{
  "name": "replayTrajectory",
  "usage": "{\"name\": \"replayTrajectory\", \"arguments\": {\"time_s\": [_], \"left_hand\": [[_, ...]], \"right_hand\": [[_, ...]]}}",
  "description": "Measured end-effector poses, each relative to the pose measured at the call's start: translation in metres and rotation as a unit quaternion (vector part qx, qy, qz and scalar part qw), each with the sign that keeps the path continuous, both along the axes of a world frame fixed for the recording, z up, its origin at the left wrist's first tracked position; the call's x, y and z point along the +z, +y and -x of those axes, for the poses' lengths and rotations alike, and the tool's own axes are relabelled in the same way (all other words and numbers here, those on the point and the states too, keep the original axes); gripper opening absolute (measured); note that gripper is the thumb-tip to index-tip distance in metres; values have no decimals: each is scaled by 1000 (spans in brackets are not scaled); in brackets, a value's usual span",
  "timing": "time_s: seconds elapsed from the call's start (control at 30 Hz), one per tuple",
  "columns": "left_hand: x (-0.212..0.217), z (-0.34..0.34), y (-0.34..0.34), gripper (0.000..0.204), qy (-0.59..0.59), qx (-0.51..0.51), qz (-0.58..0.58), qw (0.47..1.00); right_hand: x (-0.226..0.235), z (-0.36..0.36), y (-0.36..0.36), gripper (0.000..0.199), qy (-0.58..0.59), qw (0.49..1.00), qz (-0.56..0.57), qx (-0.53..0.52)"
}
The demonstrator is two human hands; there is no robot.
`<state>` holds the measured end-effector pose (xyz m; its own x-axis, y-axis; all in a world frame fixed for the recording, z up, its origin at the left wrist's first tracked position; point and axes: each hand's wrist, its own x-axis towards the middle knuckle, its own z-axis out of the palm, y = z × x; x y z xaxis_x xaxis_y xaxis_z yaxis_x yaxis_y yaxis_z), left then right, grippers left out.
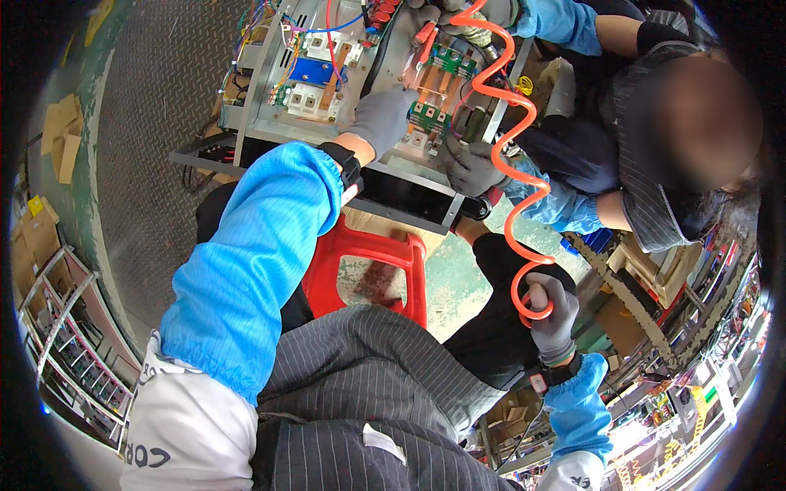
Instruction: Assembling components and wiring within an industrial electrical control panel using tools.
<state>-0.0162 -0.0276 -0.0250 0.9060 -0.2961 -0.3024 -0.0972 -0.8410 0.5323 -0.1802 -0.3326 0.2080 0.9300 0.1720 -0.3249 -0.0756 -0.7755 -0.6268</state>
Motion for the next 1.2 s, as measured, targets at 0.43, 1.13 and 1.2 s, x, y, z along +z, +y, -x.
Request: {"name": "replayTrajectory", "arguments": {"time_s": [0.43,1.13,1.2], "left_hand": [[28,1,12,44,19,9,13,1000],[-11,32,47,15,0,-13,-169,985],[-7,33,45,14,10,-12,-182,983]], "right_hand": [[0,-1,3,16,7,1000,-7,-5],[-5,12,1,23,12,999,17,-35],[-6,14,-1,22,11,999,20,-37]]}}
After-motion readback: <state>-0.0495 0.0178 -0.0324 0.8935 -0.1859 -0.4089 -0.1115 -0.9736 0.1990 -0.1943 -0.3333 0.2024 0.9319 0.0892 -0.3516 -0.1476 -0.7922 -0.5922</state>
